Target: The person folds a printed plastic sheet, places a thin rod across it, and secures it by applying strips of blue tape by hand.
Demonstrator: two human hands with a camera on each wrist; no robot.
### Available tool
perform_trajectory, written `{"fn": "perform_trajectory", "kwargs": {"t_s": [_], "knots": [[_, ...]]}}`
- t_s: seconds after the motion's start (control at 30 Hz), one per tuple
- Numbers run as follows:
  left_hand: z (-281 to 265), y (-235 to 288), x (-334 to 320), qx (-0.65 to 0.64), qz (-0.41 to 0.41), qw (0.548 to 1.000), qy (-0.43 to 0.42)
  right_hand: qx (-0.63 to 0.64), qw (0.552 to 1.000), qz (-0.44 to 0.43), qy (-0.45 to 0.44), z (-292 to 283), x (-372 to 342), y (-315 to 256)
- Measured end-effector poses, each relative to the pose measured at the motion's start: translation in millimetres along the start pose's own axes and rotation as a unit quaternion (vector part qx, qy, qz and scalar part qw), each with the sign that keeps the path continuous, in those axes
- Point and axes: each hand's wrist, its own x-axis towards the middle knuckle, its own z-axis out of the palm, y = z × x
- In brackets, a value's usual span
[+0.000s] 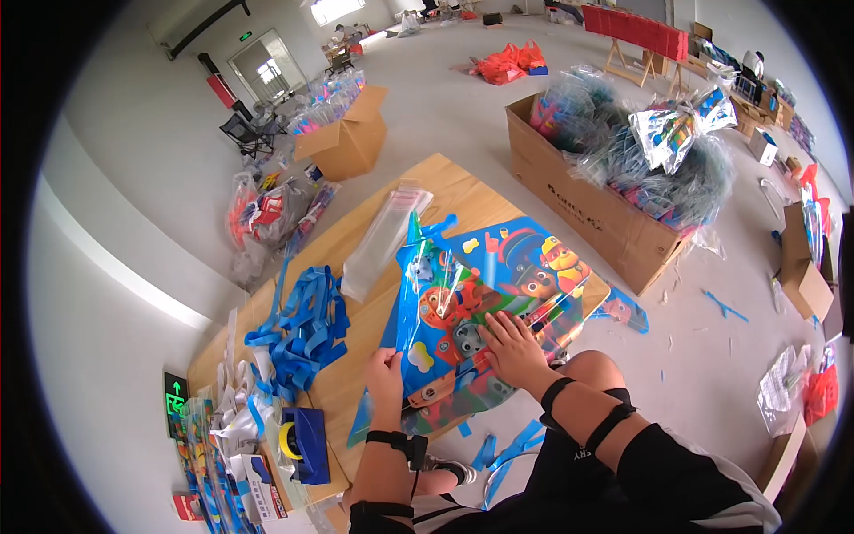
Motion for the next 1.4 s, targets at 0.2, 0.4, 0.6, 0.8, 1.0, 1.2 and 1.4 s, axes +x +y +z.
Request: {"fn": "perform_trajectory", "kwargs": {"t_s": [0.2, 0.4, 0.6, 0.8, 1.0, 1.2, 1.4], "knots": [[11, -18, -5, 0.006, 0.002, 0.999, 0.054, 0.004, 1.0, -0.002, -0.003, -1, 0, 1], [10, -33, -7, -0.048, -0.011, 0.998, 0.048, 0.012, 1.0, 0.004, -0.023, -9, 1, -1], [10, 10, -25, 0.052, 0.075, 0.996, 0.002, 0.014, 1.0, 0.004, -0.018, -5, 1, -1], [15, 21, -43, 0.115, 0.177, 0.977, -0.037, 0.019, 1.0, 0.003, -0.015, -4, 0, -1], [19, 14, -47, 0.054, 0.165, 0.982, -0.074, 0.018, 0.999, 0.013, -0.043, -5, 2, -1], [24, 4, -53, 0.049, 0.18, 0.98, -0.068, 0.011, 0.998, 0.018, -0.061, -8, 1, -1], [28, 4, -57, 0.061, 0.208, 0.976, -0.029, 0.014, 1.0, 0.001, -0.028, -8, 1, 1]]}}
